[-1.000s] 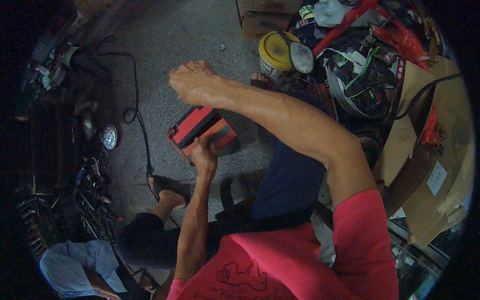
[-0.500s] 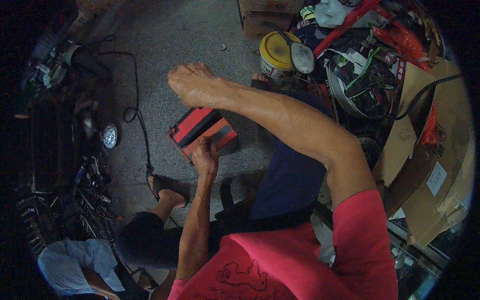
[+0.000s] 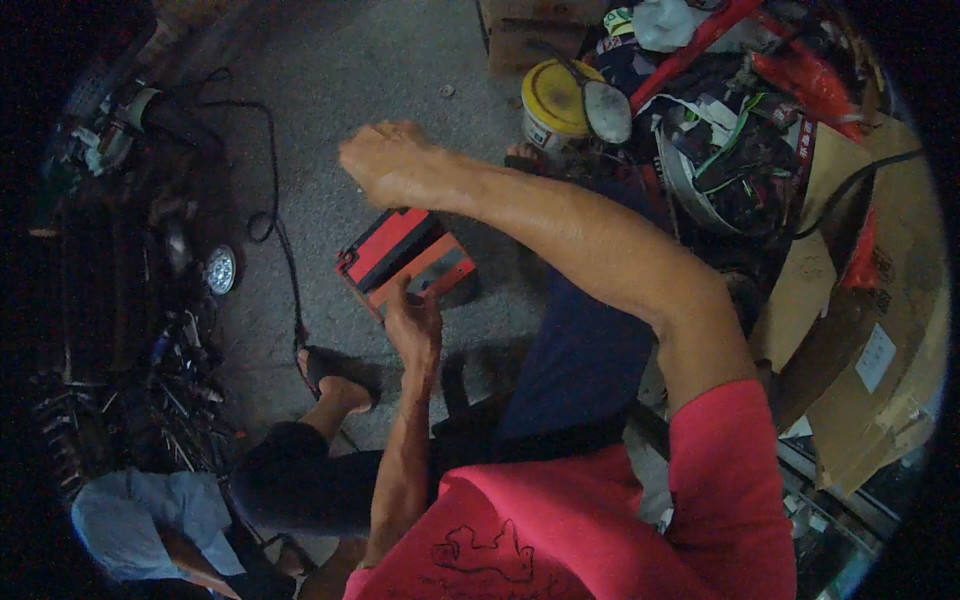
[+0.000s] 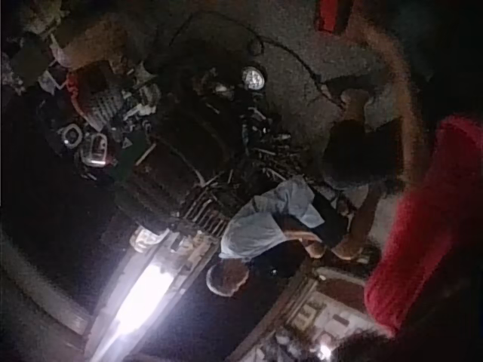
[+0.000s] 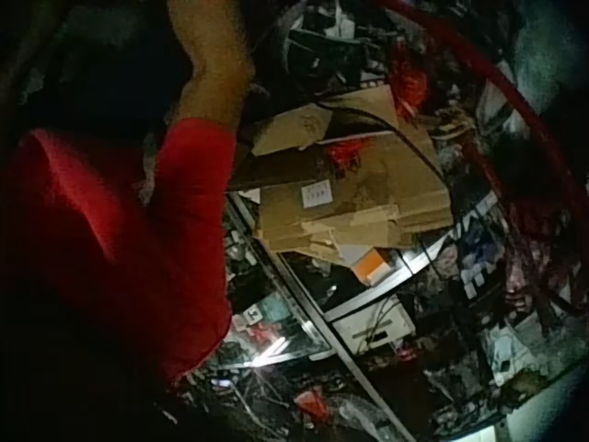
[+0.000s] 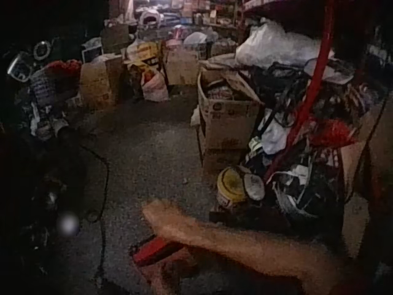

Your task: The person sits on the floor and uses a screwdriver to remove screws from a small red and black rectangular device. They manipulate the casing and internal components, then reassemble the device by screwing the casing back together.

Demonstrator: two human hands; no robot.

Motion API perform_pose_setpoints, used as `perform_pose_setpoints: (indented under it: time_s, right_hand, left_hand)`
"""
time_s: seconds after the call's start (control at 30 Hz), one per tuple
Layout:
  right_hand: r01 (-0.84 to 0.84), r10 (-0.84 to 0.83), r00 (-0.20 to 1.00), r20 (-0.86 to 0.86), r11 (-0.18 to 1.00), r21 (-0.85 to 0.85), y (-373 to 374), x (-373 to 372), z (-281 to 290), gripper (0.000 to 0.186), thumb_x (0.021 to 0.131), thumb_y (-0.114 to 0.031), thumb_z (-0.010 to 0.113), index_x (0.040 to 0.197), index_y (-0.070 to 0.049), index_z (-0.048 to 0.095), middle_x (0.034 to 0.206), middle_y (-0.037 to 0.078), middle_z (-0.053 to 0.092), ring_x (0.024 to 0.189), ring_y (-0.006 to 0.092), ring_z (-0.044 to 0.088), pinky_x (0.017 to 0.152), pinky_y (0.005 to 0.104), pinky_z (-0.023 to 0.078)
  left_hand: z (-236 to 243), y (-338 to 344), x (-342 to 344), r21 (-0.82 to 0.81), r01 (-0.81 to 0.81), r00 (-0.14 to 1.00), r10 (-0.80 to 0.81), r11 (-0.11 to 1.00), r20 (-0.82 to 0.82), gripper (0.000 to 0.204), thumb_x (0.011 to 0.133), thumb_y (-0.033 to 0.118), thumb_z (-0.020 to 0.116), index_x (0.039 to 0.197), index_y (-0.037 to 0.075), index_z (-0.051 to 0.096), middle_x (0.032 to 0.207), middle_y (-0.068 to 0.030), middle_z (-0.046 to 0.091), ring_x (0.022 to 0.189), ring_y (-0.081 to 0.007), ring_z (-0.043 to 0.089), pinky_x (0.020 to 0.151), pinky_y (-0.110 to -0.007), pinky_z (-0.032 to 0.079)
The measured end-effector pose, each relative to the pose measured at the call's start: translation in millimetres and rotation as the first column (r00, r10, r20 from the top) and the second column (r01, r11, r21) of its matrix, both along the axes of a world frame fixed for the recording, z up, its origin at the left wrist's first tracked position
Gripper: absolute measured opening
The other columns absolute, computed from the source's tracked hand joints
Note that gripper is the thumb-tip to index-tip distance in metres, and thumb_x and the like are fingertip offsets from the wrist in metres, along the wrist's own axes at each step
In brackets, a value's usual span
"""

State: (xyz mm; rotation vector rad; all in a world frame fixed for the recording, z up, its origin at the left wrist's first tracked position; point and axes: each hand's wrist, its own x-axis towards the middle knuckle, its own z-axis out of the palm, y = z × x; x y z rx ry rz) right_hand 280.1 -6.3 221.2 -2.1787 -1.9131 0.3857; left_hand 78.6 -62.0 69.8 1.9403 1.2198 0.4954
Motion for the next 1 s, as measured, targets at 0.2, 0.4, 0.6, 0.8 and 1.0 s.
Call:
perform_pose_setpoints:
  time_s: [0.2,0.4,0.6,0.8,1.0]
  right_hand:
    - [0.076,-0.073,0.997,0.039,0.993,-0.088,9,1,7,0.021,0.076,-0.01,0.061,0.094,-0.001,0.068,0.096,0.021,0.067,0.092,0.0376,0.066,0.072,0.0453,0.054]
    - [0.039,-0.038,0.999,-0.01,0.991,0.128,0,6,-9,0.022,0.076,-0.009,0.061,0.095,0.001,0.067,0.095,0.019,0.068,0.095,0.0363,0.065,0.079,0.0467,0.052]
    - [0.124,-0.126,0.992,-0.025,0.989,-0.078,5,6,10,0.021,0.075,-0.007,0.064,0.095,0.002,0.063,0.099,0.023,0.063,0.099,0.0383,0.061,0.082,0.0491,0.049]
    - [-0.05,0.037,0.997,0.073,0.98,0.194,5,7,-15,0.028,0.076,-0.012,0.065,0.098,0.003,0.057,0.083,0.021,0.065,0.082,0.0401,0.065,0.074,0.0495,0.051]
    - [0.081,-0.081,0.996,0.042,0.997,-0.007,7,4,4,0.025,0.079,-0.013,0.062,0.098,0.003,0.056,0.088,0.02,0.061,0.085,0.0394,0.062,0.076,0.0477,0.049]
  left_hand:
    - [42,9,-27,-0.089,0.065,0.998,-0.063,0.994,0.017,0.016,0.084,0.011,0.066,0.094,-0.002,0.066,0.069,-0.0135,0.064,0.066,-0.0149,0.062,0.061,-0.031,0.047]
    - [159,74,-41,-0.118,-0.049,0.997,0.056,0.992,0.06,0.034,0.089,0.016,0.064,0.062,-0.002,0.053,0.055,0.0038,0.039,0.055,-0.0066,0.034,0.048,-0.026,0.029]
    - [199,103,-78,0.211,0.221,0.96,-0.174,0.952,-0.222,0.03,0.079,0.005,0.066,0.058,-0.004,0.047,0.048,-0.0089,0.038,0.048,-0.0104,0.034,0.046,-0.031,0.03]
    - [176,145,-97,0.148,0.48,0.808,-0.371,0.865,-0.457,0.037,0.075,0.011,0.07,0.109,0.002,0.058,0.084,-0.0172,0.059,0.078,-0.0272,0.06,0.067,-0.038,0.047]
    - [156,146,-111,-0.339,0.686,0.462,-0.746,0.644,-0.48,0.046,0.078,0.018,0.068,0.12,0.006,0.057,0.107,-0.0188,0.06,0.099,-0.0393,0.058,0.083,-0.044,0.048]
